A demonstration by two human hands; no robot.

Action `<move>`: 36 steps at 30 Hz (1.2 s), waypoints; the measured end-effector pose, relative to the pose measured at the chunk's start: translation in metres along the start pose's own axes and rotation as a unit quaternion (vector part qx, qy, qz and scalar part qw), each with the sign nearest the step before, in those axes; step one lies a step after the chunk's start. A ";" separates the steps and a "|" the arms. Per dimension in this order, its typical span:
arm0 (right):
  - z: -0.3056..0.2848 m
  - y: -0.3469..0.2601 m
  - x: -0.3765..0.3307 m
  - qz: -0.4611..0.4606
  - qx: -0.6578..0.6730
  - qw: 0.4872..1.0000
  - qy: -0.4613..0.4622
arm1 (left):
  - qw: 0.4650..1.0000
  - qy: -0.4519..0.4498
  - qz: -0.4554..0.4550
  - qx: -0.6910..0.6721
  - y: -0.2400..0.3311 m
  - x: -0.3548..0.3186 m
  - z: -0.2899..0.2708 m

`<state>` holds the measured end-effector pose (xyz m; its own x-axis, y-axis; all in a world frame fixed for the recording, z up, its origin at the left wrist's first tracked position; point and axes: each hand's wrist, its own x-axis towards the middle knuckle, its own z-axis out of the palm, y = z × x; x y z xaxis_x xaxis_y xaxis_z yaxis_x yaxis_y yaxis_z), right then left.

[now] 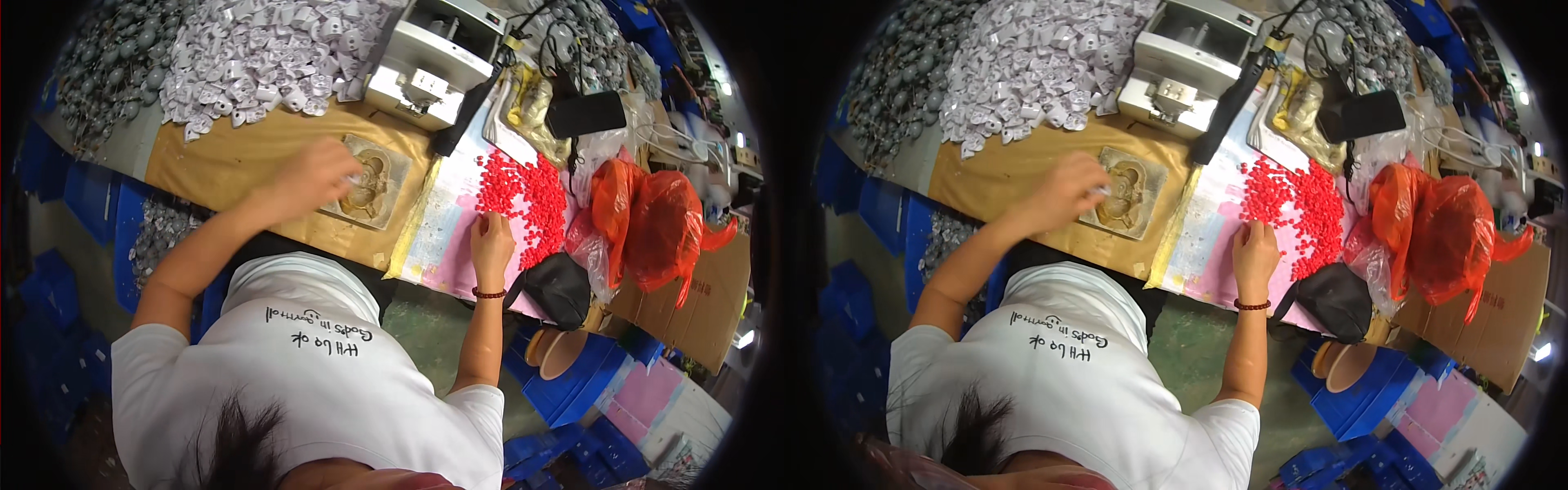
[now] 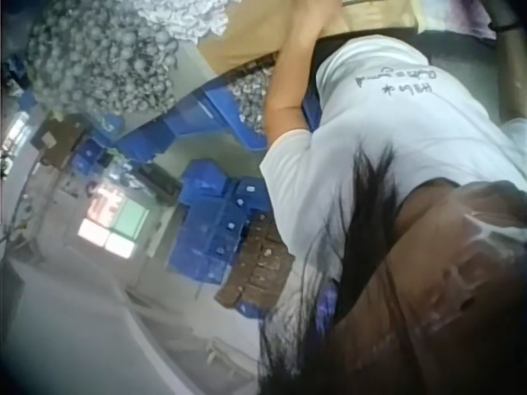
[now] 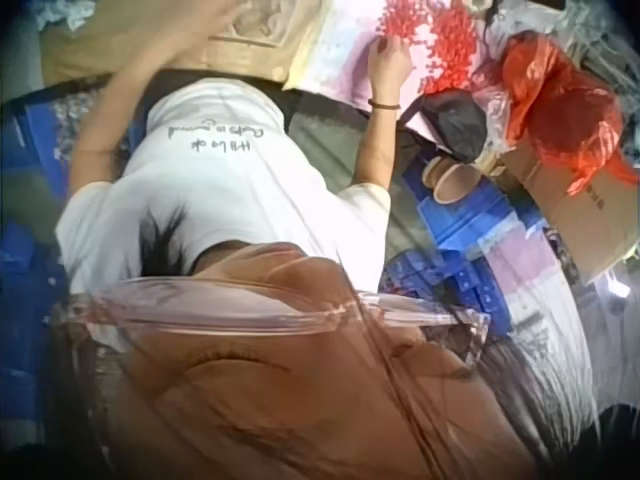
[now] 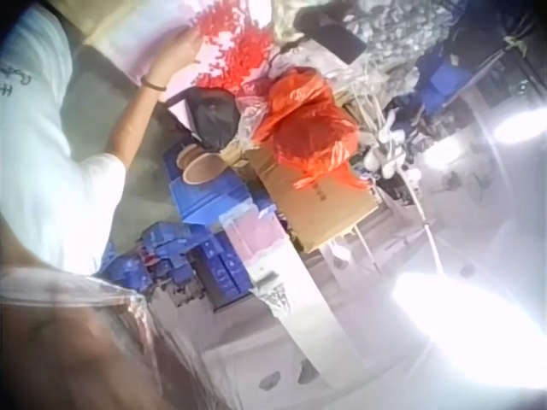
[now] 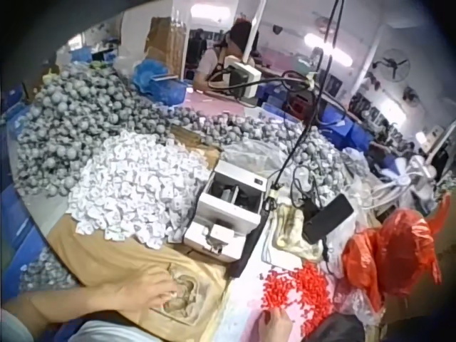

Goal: Assembling small components by joining grey spheres with white parts using an electric screwdriver at a factory workbench.

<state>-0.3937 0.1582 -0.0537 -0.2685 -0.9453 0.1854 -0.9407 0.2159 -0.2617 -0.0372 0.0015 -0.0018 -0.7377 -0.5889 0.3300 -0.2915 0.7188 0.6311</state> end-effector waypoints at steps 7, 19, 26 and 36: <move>-0.009 -0.033 0.010 0.037 0.225 0.974 -0.005 | 0.999 0.002 -0.025 0.020 0.001 0.004 0.037; 0.034 -0.173 0.057 -0.362 0.224 0.905 0.009 | 0.996 0.028 -0.085 -0.029 -0.008 -0.008 0.033; 0.039 -0.176 0.043 -0.332 0.194 0.923 0.002 | 0.975 0.142 -0.162 -0.047 -0.077 -0.045 -0.058; 0.042 -0.168 0.040 -0.243 0.277 0.929 -0.031 | 0.823 0.274 -0.358 0.346 -0.221 -0.128 -0.223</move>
<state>-0.2382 0.0740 -0.0419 0.1888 -0.9139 0.3593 -0.6924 -0.3833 -0.6113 0.2576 -0.1644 -0.0275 0.1047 -0.8946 0.4345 -0.9486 0.0414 0.3139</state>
